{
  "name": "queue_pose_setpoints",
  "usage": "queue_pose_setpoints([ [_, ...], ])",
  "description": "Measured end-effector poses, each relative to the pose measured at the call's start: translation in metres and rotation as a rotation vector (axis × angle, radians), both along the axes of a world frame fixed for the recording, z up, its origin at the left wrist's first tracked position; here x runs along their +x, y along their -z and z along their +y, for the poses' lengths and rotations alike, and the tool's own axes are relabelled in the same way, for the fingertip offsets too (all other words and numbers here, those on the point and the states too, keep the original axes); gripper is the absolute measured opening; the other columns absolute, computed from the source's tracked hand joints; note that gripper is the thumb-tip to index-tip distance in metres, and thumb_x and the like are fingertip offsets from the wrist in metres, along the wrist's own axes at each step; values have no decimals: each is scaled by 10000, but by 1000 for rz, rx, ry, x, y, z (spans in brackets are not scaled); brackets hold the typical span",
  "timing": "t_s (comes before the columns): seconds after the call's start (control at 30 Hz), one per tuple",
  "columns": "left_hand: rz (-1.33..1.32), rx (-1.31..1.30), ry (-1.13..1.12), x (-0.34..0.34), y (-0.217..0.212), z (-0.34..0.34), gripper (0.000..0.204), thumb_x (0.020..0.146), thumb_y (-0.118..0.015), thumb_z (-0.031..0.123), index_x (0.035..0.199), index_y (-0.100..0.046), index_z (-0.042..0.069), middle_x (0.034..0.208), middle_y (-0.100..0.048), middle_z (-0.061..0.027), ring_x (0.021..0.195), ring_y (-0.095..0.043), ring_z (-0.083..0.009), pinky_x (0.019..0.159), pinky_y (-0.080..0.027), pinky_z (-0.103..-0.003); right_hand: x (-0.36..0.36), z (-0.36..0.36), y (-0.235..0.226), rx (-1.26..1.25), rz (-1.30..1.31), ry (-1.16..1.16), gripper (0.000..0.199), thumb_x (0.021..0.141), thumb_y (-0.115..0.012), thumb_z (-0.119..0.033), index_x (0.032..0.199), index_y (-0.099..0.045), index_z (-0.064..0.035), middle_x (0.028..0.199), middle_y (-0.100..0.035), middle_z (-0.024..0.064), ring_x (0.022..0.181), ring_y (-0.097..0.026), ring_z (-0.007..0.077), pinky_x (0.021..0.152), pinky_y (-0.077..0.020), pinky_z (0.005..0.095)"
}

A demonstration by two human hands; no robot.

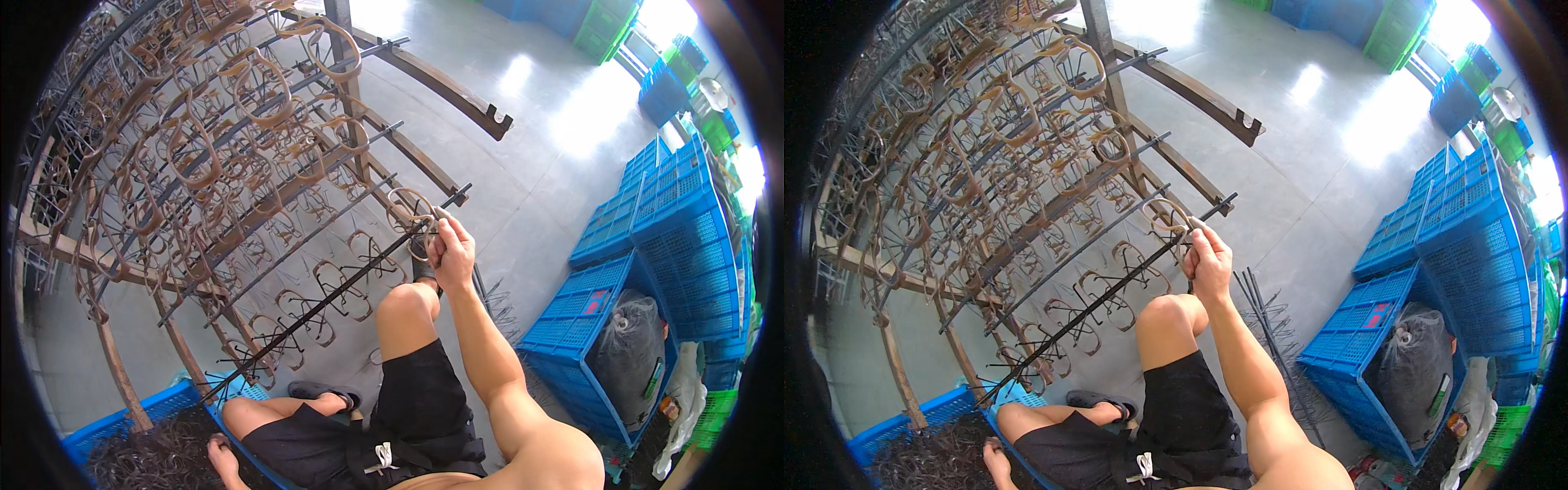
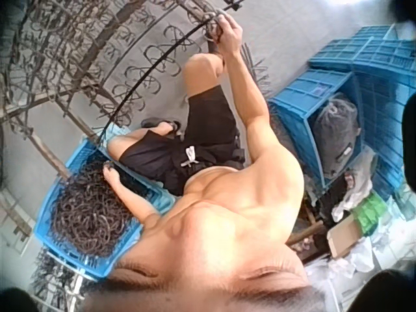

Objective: The person sits on the floor and repeatedly picks up metal hooks from a blue basket, then attaches them to a metal rack structure. The person handles the hooks one by one, placing them onto the rack's horizontal bars.

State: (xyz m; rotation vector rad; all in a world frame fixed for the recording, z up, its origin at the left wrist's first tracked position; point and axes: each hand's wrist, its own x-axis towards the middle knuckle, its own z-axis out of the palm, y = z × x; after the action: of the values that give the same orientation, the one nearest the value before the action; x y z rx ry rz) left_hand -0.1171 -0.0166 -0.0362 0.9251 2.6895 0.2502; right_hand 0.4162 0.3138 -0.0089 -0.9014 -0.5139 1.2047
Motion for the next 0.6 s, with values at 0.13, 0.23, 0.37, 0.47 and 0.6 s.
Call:
queue_pose_setpoints([
  [0.13,-22,-84,-52,7,1,-3,196,776,-434,-37,940,-542,-30,874,-588,-143,835,-572,-245,737,-436,-335,-4,-4,-5,-29,-158,-29,250,911,-514,-151,1108,-595,-20,515,-394,-47,402,-341,38,358,-264,196],
  [0.23,-177,75,-38,0,4,-7,206,849,-408,18,1022,-515,-13,945,-587,-128,861,-557,-210,735,-423,-311,-8,-8,-5,-17,-249,-50,261,912,-516,-155,1130,-599,-37,541,-426,-69,425,-363,18,377,-284,184],
  [0.37,-240,320,-110,-14,13,-20,190,904,-387,59,1077,-462,38,888,-536,-88,721,-489,-159,655,-389,-260,-13,-11,-1,35,-511,-19,259,890,-530,-122,1121,-607,-34,547,-403,-75,458,-341,16,412,-281,193],
  [0.47,-124,155,-190,34,-29,15,233,905,-377,26,1132,-420,60,895,-557,-92,714,-501,-157,640,-390,-267,-1,-2,13,125,-722,99,261,864,-532,-90,1103,-607,-16,566,-406,-51,502,-341,31,439,-291,208],
  [0.6,-153,438,-247,20,-17,2,404,907,-408,12,1279,-278,100,934,-572,-123,694,-498,-148,610,-401,-267,-2,-1,7,86,-565,77,255,881,-527,-113,1098,-617,-13,609,-435,-93,510,-332,10,441,-270,184],
])
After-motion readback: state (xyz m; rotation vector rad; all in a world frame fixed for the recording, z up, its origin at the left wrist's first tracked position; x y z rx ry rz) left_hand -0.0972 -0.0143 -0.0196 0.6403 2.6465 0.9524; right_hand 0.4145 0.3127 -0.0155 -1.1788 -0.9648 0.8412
